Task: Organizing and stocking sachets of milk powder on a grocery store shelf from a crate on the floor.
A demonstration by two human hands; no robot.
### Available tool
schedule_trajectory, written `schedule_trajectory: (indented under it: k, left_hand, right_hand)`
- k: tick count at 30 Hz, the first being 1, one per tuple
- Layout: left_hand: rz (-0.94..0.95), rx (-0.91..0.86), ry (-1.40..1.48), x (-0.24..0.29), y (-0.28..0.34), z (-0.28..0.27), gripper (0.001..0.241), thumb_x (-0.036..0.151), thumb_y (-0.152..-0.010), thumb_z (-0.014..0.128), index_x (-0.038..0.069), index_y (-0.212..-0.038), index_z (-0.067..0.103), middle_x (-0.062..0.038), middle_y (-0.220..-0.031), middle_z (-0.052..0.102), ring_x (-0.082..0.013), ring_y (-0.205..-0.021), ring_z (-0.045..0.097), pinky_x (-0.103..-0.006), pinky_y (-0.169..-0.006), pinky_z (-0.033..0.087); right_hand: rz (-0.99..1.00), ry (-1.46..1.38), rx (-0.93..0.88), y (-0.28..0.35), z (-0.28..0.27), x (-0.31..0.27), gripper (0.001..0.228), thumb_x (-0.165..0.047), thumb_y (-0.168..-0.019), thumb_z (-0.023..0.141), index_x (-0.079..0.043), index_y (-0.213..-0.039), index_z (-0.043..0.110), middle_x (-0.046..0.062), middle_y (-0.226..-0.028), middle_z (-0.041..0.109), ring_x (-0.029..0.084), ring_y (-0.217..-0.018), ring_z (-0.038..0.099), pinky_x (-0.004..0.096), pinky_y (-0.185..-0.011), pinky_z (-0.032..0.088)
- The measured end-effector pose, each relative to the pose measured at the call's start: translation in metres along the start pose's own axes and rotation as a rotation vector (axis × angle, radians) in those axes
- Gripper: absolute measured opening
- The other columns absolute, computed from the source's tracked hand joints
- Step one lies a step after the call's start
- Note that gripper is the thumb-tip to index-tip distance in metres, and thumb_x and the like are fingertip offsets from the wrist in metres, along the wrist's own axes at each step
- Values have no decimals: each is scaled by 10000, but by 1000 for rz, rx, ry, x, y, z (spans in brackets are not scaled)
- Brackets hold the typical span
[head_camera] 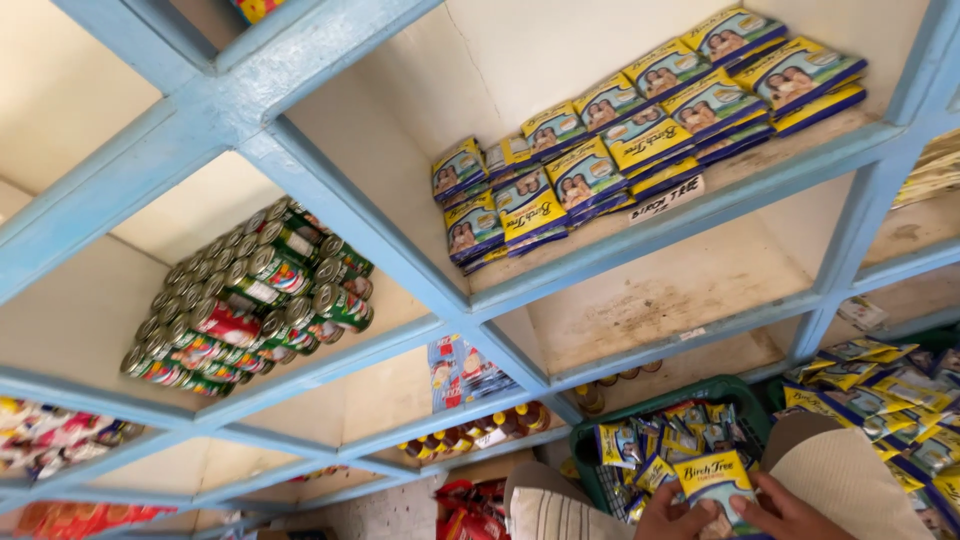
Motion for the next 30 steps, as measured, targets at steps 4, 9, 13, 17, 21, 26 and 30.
schedule_trajectory:
  k: [4,9,13,17,21,26,30]
  left_hand:
    - [88,-21,-76,53,49,26,627,183,-891,852,47,-1422,548,-86,-1133,745,-155,-983,729,-291,-839,584]
    - [267,-177,-271,101,87,76,618,172,-925,852,-9,-1439,561,-60,-1179,703,-128,-1019,693,-275,-878,577]
    - [273,-28,-327,116,94,79,471,226,-949,789,81,-1341,572,-6,-1084,696,-60,-908,636,-245,-756,536]
    - [389,87,-345,110,81,55,230,225,-1039,748,33,-1144,677,-1,-953,653,-39,-812,561,-210,-692,478]
    - [398,110,-337,132,109,72,193,208,-1015,738,33,-1047,663,8,-869,632,-40,-727,547,-213,-627,468]
    - [509,100,-339,141,114,75,192,181,-1020,745,21,-1074,655,4,-933,631,-39,-788,566,-221,-665,493]
    - [495,26,-243,167,127,93,293,170,-991,727,38,-1222,605,3,-1071,668,-46,-926,626,-223,-781,540]
  right_hand:
    - [-171,-428,40,49,-29,-93,451,-376,-922,627,-84,-1265,621,48,-1100,683,113,-1022,650,273,-885,507]
    - [-169,-359,-3,89,-43,-134,284,-304,-952,626,-51,-1065,686,35,-905,656,116,-883,625,283,-801,514]
    - [-296,-361,16,112,-43,-170,259,-288,-971,636,-35,-995,683,19,-829,631,100,-808,570,285,-732,489]
    - [-377,-143,72,123,-40,-182,228,-278,-972,660,-54,-1008,684,22,-822,640,92,-788,553,282,-708,493]
    - [-454,-191,28,176,-42,-259,335,-245,-860,698,-87,-1155,670,-38,-975,748,46,-928,677,247,-808,537]
    - [-419,-184,90,154,-40,-229,206,-213,-887,737,-30,-980,749,24,-836,746,86,-798,645,279,-716,550]
    - [-463,-197,224,134,-57,-206,197,-199,-884,749,-29,-983,739,35,-832,733,88,-801,648,268,-720,550]
Point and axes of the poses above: each hand's wrist, its own y-axis away from the middle knuckle, its own z-axis out of the palm, x = y × z, the point moved 10 cm from there along -y, towards the middle knuckle
